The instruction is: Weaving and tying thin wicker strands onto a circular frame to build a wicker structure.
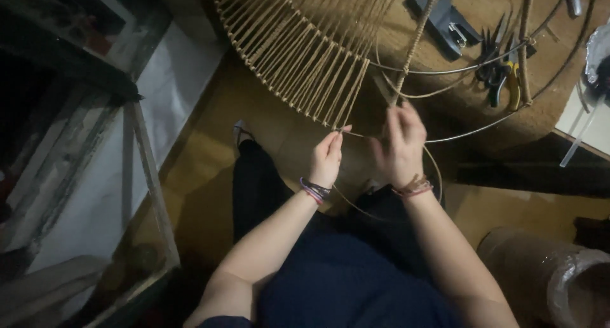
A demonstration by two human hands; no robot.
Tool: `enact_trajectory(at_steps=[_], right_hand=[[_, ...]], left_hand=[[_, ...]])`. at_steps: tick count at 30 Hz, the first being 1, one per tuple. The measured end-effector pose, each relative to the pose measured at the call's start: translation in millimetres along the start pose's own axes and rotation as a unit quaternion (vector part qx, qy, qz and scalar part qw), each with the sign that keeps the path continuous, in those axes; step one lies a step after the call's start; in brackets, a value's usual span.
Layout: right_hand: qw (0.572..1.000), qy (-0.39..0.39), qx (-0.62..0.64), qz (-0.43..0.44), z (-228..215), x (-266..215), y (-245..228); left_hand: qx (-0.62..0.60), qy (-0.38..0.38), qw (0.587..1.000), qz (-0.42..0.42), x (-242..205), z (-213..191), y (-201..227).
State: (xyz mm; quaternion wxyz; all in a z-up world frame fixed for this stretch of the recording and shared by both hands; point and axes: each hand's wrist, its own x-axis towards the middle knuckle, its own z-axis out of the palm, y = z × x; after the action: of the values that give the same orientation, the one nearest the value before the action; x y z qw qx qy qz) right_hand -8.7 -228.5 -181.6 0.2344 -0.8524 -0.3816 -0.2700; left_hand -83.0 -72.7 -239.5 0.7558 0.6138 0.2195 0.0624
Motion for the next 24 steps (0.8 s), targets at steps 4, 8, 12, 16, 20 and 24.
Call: enact_trajectory(at_steps=[4,8,12,16,20,24], right_hand=[[0.994,-0.008,-0.046,0.102,-21.8,-14.0,6.5],[0.989,-0.014,-0.04,0.139,-34.6,-14.6,2.7],[0.992,-0.015,-0.002,0.124,-25.8,-17.9,-0.5],[0.995,0.002,0.033,0.098,-16.8,-7.1,-9.6],[0.992,0.045,0.102,0.058,-8.6,-5.4,-18.6],[0.988,-0.002,0.142,0.06,13.9,-27.6,-24.4]], left_hand=[[-0.062,-0.009,0.998,-0.013,-3.6,1.9,10.2],[-0.077,-0.012,0.997,-0.005,3.3,-1.1,1.0],[-0.061,-0.022,0.998,0.004,11.8,-6.3,-7.4],[-0.094,-0.019,0.995,0.012,14.0,-0.2,-9.5],[-0.091,-0.035,0.994,0.039,18.5,-4.0,-22.7],[-0.128,-0.038,0.991,-0.005,8.6,-3.4,-5.8]])
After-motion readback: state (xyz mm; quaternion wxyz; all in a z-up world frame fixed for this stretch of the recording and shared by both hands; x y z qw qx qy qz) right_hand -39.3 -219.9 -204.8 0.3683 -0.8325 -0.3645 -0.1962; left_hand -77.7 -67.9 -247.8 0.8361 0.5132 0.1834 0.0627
